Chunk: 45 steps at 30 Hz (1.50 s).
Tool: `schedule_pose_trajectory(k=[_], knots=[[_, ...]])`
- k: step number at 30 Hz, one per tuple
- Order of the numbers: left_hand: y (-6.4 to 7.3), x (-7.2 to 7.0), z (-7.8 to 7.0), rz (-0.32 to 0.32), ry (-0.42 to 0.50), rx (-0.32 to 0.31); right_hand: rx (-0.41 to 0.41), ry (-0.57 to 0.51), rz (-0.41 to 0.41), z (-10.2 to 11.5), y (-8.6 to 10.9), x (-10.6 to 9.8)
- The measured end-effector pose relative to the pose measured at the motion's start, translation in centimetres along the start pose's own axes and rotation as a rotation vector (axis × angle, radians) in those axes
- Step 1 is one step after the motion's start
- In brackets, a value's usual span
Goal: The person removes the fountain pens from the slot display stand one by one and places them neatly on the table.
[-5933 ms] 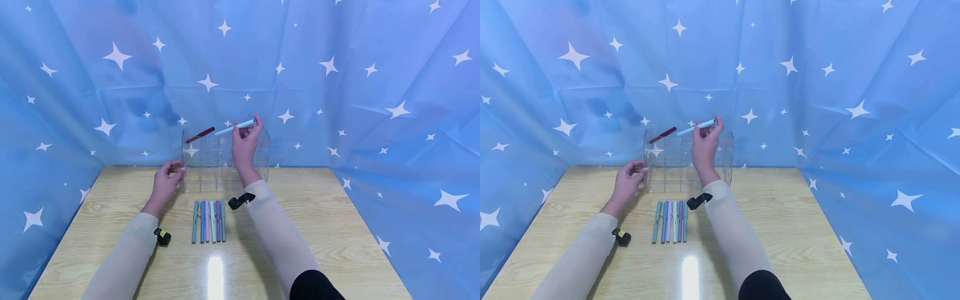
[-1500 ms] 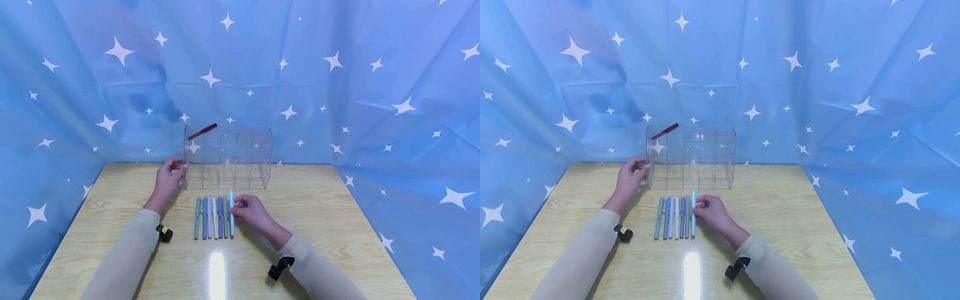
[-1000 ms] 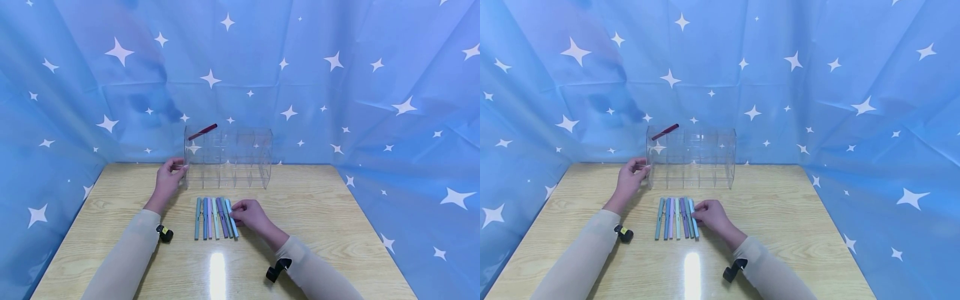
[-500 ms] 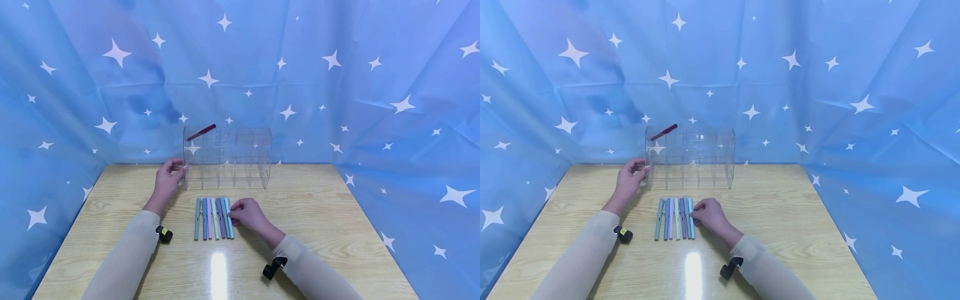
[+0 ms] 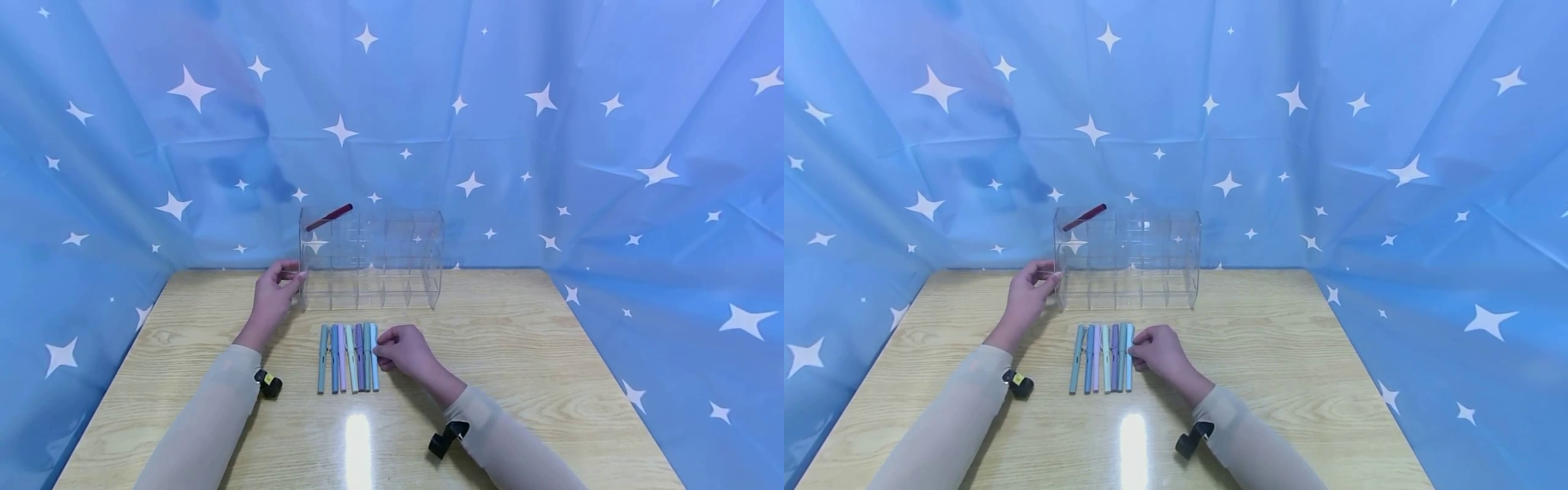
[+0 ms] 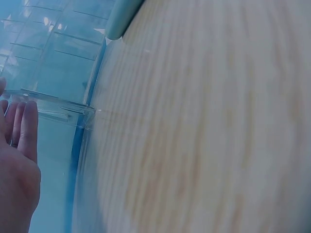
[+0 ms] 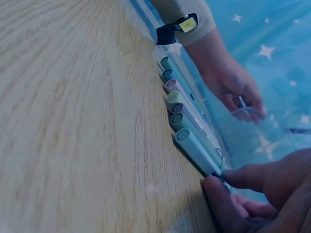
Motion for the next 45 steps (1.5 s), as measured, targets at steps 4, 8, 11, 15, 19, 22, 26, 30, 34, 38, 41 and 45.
schedule_pose_trajectory(k=[4, 8, 11, 15, 19, 22, 26, 30, 34, 38, 41, 45], knots=[[0.0, 0.1, -0.4, 0.008, 0.001, -0.018, 0.003, -0.011, 0.004, -0.1, 0.0, 0.0], [0.0, 0.2, -0.3, 0.008, -0.001, -0.034, 0.01, -0.032, 0.014, -0.2, 0.0, -0.1], [0.0, 0.1, 0.1, 0.007, 0.002, -0.023, 0.015, -0.046, 0.025, -0.2, 0.1, -0.2], [-0.1, 0.0, 0.0, 0.007, 0.009, -0.013, 0.017, -0.059, 0.037, -0.2, 0.2, -0.5], [0.0, 0.0, -0.3, 0.005, 0.013, -0.003, 0.019, -0.07, 0.026, 0.0, 0.2, -1.1], [0.1, 0.0, -0.3, 0.003, 0.006, 0.001, -0.005, -0.061, -0.008, 0.6, 0.1, -1.7], [0.1, 0.0, -0.2, 0.003, 0.014, 0.002, -0.084, -0.029, -0.069, 2.2, -0.3, -2.6], [0.0, 0.0, -0.2, 0.001, 0.019, 0.007, -0.155, -0.038, -0.114, 4.4, -0.8, -3.3], [0.1, 0.0, -0.2, -0.001, 0.01, 0.01, -0.222, -0.071, -0.144, 6.8, -1.7, -3.7], [0.1, -0.1, -0.1, -0.007, -0.004, 0.007, -0.304, -0.061, -0.206, 9.6, -2.9, -4.0], [0.1, -0.1, -0.1, -0.008, -0.011, 0.003, -0.365, -0.033, -0.27, 12.0, -3.6, -4.0], [0.1, 0.0, -0.1, -0.001, -0.009, -0.002, -0.444, -0.064, -0.329, 14.8, -4.8, -3.8]])
Point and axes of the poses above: each hand's wrist, its own y-axis away from the middle knuckle, its own x-axis out of the palm, z = x × y, the point moved 7 cm from there along -y, towards the middle knuckle, and after that the axes turned 4 degrees about z, right-handed, at the moved point
